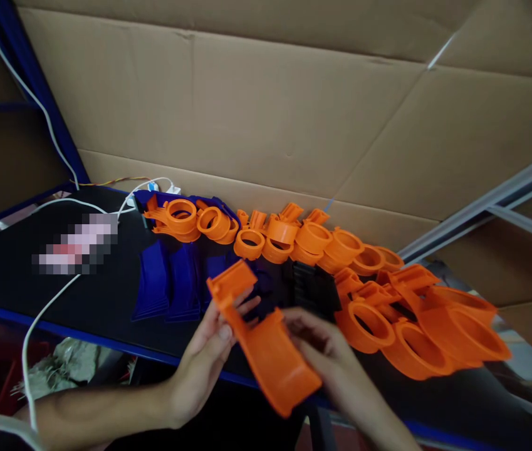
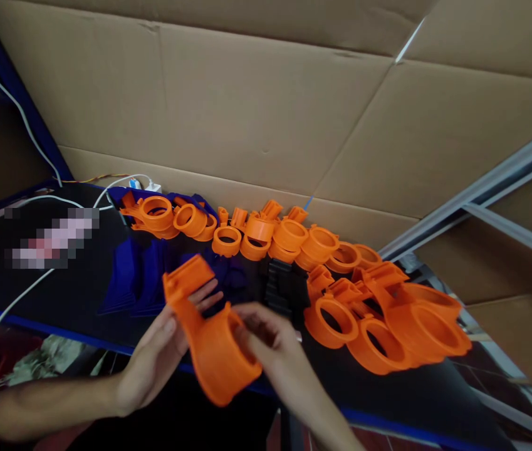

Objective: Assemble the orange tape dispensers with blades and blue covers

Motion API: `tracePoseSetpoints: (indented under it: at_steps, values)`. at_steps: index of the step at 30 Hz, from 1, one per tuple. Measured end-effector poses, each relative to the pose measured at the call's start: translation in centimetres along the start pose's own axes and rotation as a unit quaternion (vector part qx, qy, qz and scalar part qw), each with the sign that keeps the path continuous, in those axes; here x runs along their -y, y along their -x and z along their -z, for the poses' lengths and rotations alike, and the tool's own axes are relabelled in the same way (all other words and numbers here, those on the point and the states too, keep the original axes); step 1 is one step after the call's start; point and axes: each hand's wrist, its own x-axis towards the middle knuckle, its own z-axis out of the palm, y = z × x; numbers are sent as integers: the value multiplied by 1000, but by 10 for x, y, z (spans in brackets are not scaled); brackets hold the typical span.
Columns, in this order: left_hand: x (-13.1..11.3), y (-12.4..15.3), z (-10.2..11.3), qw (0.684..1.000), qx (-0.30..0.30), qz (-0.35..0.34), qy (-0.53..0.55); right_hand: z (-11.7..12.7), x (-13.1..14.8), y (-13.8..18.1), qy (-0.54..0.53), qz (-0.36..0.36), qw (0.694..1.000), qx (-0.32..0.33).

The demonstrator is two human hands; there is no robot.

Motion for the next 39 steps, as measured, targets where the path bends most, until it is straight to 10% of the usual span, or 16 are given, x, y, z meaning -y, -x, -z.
tracePoseSetpoints:
  at_steps: [6,12,17,39]
  values:
    - [-12,0,-5,994,-26,105,-11,1,0,22,262,76,961,46]
    - [-12,-11,4,989,-7,129,-72,53,-26,9,576,153,798,-89]
    - [-9,-16,10,983,23,155,-99,57,-45,10,637,147,753,-65]
    - [-2,-19,16,980,55,157,-110,39,-3,1,274,129,949,-87]
